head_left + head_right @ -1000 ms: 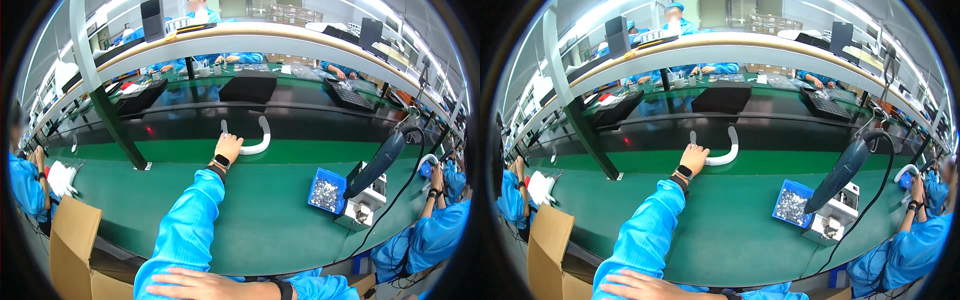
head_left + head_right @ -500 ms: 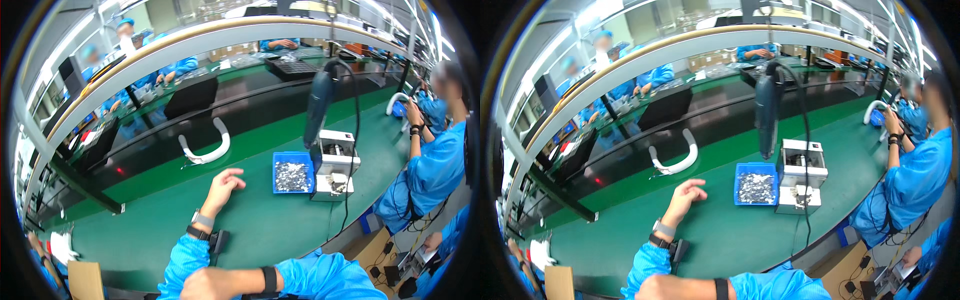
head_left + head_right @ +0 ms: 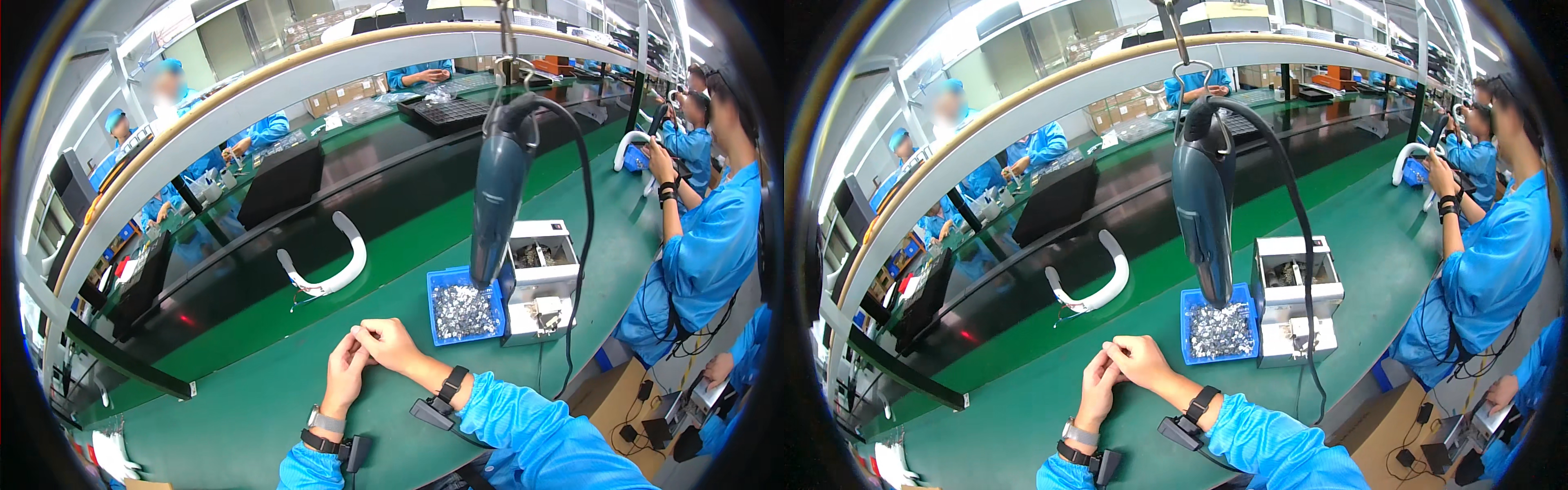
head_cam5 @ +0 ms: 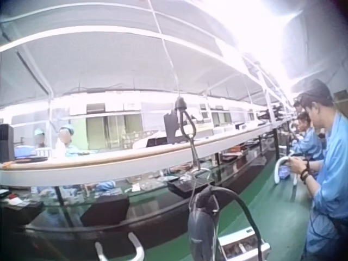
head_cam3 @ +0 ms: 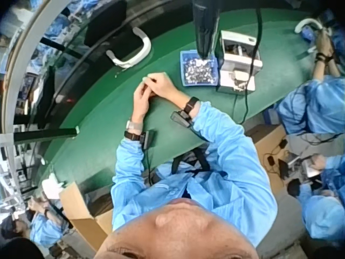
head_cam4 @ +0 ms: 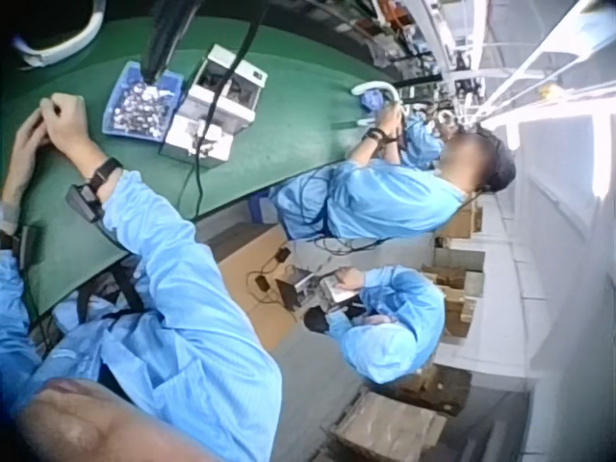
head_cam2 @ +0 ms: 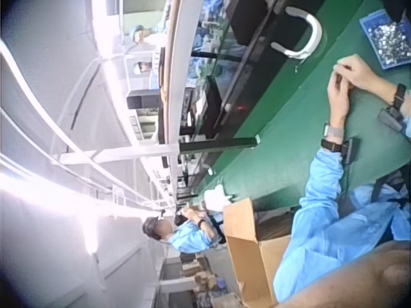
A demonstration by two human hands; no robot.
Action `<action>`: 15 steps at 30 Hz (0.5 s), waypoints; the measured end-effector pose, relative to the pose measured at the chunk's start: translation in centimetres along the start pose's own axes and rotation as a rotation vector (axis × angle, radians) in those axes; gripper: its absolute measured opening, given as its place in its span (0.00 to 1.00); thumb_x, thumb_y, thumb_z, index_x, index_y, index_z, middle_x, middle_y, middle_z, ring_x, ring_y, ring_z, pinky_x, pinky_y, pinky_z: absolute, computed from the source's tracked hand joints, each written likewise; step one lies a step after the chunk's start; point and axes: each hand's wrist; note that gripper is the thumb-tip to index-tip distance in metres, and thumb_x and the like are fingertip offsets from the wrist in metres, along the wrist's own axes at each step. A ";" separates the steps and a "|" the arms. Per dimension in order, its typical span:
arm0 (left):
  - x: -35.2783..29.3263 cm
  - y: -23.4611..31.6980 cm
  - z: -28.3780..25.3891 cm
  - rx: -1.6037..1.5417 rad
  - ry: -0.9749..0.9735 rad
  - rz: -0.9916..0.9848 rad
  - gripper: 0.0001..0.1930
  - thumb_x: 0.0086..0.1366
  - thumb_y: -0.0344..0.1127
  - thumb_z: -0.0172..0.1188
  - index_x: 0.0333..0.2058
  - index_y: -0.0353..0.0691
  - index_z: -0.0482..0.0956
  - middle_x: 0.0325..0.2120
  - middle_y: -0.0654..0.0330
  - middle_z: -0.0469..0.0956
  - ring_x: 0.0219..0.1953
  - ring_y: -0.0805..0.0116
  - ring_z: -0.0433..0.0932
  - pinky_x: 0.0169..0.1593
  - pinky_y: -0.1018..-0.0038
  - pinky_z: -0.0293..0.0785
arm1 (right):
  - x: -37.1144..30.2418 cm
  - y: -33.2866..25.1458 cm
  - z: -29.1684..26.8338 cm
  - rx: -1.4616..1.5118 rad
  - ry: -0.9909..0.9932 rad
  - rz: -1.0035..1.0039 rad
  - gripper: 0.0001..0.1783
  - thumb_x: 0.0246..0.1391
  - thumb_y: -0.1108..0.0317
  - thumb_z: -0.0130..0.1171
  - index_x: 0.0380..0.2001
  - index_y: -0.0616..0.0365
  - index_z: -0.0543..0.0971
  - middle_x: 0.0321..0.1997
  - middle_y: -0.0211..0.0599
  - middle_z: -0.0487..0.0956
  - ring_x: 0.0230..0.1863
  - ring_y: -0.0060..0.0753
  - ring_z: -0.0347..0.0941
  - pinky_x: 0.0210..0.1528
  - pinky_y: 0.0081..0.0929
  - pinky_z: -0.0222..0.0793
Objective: Assembling plastic product housings using electronic components and pneumatic tools at a factory workstation.
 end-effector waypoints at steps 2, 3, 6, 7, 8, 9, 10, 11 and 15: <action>-0.2 0.5 -0.7 0.040 -0.007 0.029 0.16 0.71 0.31 0.51 0.54 0.30 0.70 0.45 0.57 0.77 0.43 0.71 0.78 0.43 0.76 0.79 | 0.1 -1.7 0.4 0.036 -0.017 -0.014 0.16 0.60 0.63 0.57 0.23 0.65 0.76 0.17 0.43 0.73 0.18 0.24 0.69 0.22 0.30 0.63; -0.3 0.5 -0.9 0.057 -0.002 0.047 0.16 0.71 0.31 0.51 0.54 0.30 0.70 0.45 0.57 0.77 0.42 0.71 0.78 0.42 0.76 0.79 | 0.1 -2.3 0.6 0.072 -0.021 -0.019 0.14 0.60 0.64 0.57 0.26 0.65 0.77 0.18 0.42 0.75 0.20 0.23 0.71 0.23 0.28 0.66; -0.4 0.3 -1.3 0.039 0.102 0.059 0.16 0.71 0.28 0.51 0.56 0.33 0.70 0.44 0.59 0.78 0.39 0.74 0.79 0.38 0.80 0.78 | -0.1 -1.6 1.5 0.282 -0.140 0.118 0.08 0.64 0.69 0.53 0.38 0.63 0.78 0.33 0.34 0.82 0.33 0.17 0.76 0.32 0.20 0.73; -0.2 0.3 -0.6 -0.005 0.127 0.077 0.17 0.70 0.28 0.50 0.56 0.34 0.70 0.44 0.60 0.78 0.38 0.74 0.79 0.37 0.81 0.78 | -0.3 -1.3 1.1 0.352 -0.141 0.159 0.08 0.65 0.71 0.51 0.42 0.63 0.76 0.36 0.35 0.82 0.34 0.18 0.76 0.32 0.17 0.73; 0.1 0.1 -0.3 -0.006 0.142 0.105 0.17 0.70 0.28 0.50 0.57 0.35 0.70 0.45 0.59 0.78 0.38 0.74 0.79 0.38 0.81 0.78 | -0.4 -1.1 0.8 0.424 -0.140 0.204 0.08 0.65 0.73 0.51 0.45 0.62 0.75 0.36 0.35 0.81 0.31 0.18 0.76 0.29 0.16 0.72; 0.2 -0.1 0.0 -0.007 0.156 0.130 0.17 0.70 0.28 0.49 0.57 0.36 0.70 0.46 0.58 0.78 0.39 0.74 0.79 0.38 0.81 0.78 | -0.6 -1.0 0.4 0.413 -0.123 0.233 0.08 0.64 0.75 0.52 0.45 0.63 0.74 0.34 0.33 0.80 0.27 0.16 0.74 0.25 0.14 0.70; -0.2 -0.3 -0.5 -0.012 0.160 0.100 0.17 0.70 0.27 0.50 0.57 0.36 0.70 0.47 0.58 0.78 0.38 0.74 0.79 0.37 0.81 0.78 | -0.6 -1.0 0.9 0.444 -0.111 0.201 0.08 0.62 0.77 0.53 0.44 0.64 0.74 0.33 0.32 0.79 0.25 0.15 0.73 0.23 0.14 0.69; -0.4 -0.3 -0.5 -0.027 0.147 0.069 0.18 0.70 0.27 0.50 0.57 0.36 0.70 0.47 0.58 0.78 0.38 0.75 0.79 0.37 0.80 0.78 | -0.7 -1.0 1.0 0.321 -0.036 0.151 0.10 0.59 0.81 0.54 0.44 0.64 0.74 0.32 0.31 0.78 0.24 0.15 0.73 0.23 0.14 0.69; -0.8 -0.5 -2.1 -0.030 0.283 0.084 0.16 0.67 0.23 0.50 0.53 0.34 0.72 0.43 0.59 0.78 0.33 0.73 0.80 0.35 0.80 0.77 | -0.4 -1.2 1.7 0.140 -0.023 0.162 0.12 0.52 0.84 0.54 0.41 0.63 0.75 0.31 0.30 0.77 0.24 0.11 0.71 0.23 0.13 0.67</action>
Point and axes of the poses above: each hand's wrist, its own x-axis towards the middle knuckle, its own z-axis out of the palm, y = z × x
